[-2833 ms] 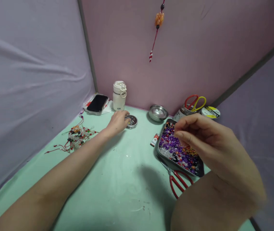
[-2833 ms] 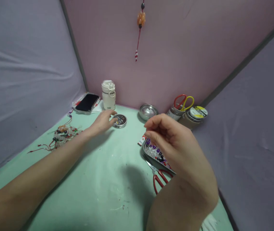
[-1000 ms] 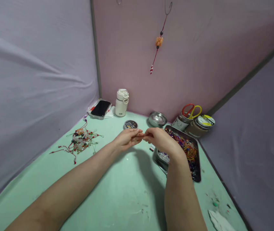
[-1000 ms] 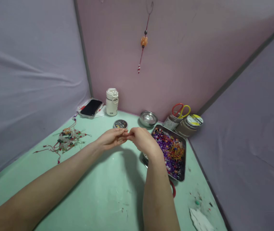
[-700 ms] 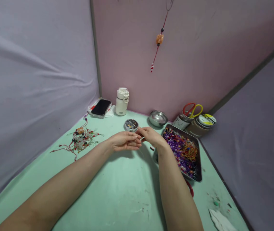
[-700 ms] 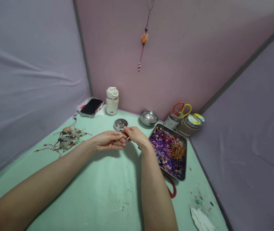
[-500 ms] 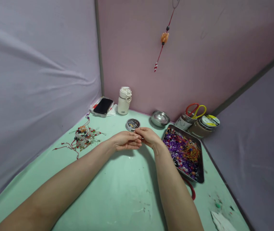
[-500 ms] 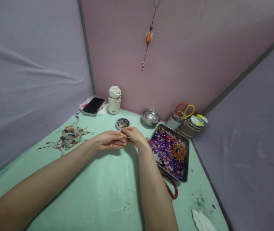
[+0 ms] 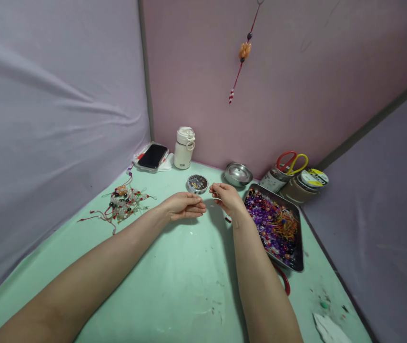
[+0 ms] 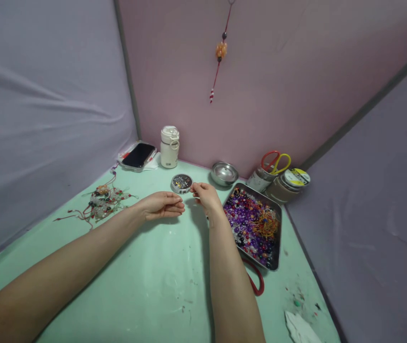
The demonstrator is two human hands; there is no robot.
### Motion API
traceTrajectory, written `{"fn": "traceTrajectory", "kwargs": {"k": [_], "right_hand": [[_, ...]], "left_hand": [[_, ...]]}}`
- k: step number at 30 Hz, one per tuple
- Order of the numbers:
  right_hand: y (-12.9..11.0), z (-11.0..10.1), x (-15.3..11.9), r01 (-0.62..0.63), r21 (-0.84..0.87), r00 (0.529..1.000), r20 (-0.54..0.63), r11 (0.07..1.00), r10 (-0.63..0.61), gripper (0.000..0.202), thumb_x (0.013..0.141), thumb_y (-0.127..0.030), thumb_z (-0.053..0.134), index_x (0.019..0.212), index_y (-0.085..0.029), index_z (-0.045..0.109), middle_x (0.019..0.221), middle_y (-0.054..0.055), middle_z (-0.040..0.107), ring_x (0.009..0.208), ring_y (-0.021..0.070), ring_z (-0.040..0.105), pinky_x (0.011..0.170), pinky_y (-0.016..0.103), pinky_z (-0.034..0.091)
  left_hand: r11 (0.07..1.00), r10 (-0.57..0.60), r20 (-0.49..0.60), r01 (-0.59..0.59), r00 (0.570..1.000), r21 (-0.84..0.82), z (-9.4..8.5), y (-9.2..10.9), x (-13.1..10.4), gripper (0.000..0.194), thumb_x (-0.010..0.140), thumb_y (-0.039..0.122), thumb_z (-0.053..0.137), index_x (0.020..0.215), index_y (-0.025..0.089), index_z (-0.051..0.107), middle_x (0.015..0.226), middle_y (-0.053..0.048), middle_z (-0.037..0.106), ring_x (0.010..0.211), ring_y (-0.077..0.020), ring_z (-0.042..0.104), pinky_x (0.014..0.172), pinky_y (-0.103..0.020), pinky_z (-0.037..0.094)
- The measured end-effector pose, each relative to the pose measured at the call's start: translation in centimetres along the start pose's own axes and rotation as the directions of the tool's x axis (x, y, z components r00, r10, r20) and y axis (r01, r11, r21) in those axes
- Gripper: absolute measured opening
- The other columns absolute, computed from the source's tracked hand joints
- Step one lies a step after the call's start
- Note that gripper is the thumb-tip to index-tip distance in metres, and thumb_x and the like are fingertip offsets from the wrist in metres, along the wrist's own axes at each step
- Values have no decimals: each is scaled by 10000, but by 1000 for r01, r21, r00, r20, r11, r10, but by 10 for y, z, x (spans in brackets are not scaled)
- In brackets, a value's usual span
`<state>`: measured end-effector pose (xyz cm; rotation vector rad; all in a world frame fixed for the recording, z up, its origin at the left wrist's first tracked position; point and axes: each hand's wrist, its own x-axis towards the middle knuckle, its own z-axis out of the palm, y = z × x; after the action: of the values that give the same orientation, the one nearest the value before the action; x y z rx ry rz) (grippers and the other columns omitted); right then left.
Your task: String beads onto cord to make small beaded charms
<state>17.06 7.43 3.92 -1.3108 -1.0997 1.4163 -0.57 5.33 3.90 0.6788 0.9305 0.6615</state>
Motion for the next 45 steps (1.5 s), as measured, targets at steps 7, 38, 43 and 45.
{"fn": "traceTrajectory", "kwargs": {"k": [7,38,43,45], "right_hand": [[-6,-2,-3,-1,-95,999,-43,995,-3,293,761,-450,614,766,-157,616,806,41,654,621,92,536,546,208,391],[-21,46,-56,433,-803,855,510,410,97,182,718,-118,583,550,-165,638,594,22,658,567,128,547,572,238,360],[-12,31,-83,345,-834,917,398,430,35,109,785,-239,610,772,-168,691,733,40,694,666,150,583,601,245,360],[-10,15,-102,306,-834,933,359,460,31,126,813,-274,598,812,-175,676,724,30,687,656,146,579,605,246,363]], "left_hand": [[998,37,-42,-39,998,-59,0,6,-3,39,837,124,640,806,122,617,731,-82,724,680,-173,720,713,-309,583],[909,143,-115,-176,983,-377,13,14,-9,160,829,-22,586,724,98,595,606,0,559,422,-3,457,410,-71,400],[949,85,-27,-90,996,-303,4,5,-15,192,840,-41,534,703,75,601,591,-8,534,365,16,317,322,-67,261],[960,53,-10,-54,999,-277,-1,0,-20,208,845,-43,510,696,69,602,593,-19,536,361,13,307,310,-78,240]]}}
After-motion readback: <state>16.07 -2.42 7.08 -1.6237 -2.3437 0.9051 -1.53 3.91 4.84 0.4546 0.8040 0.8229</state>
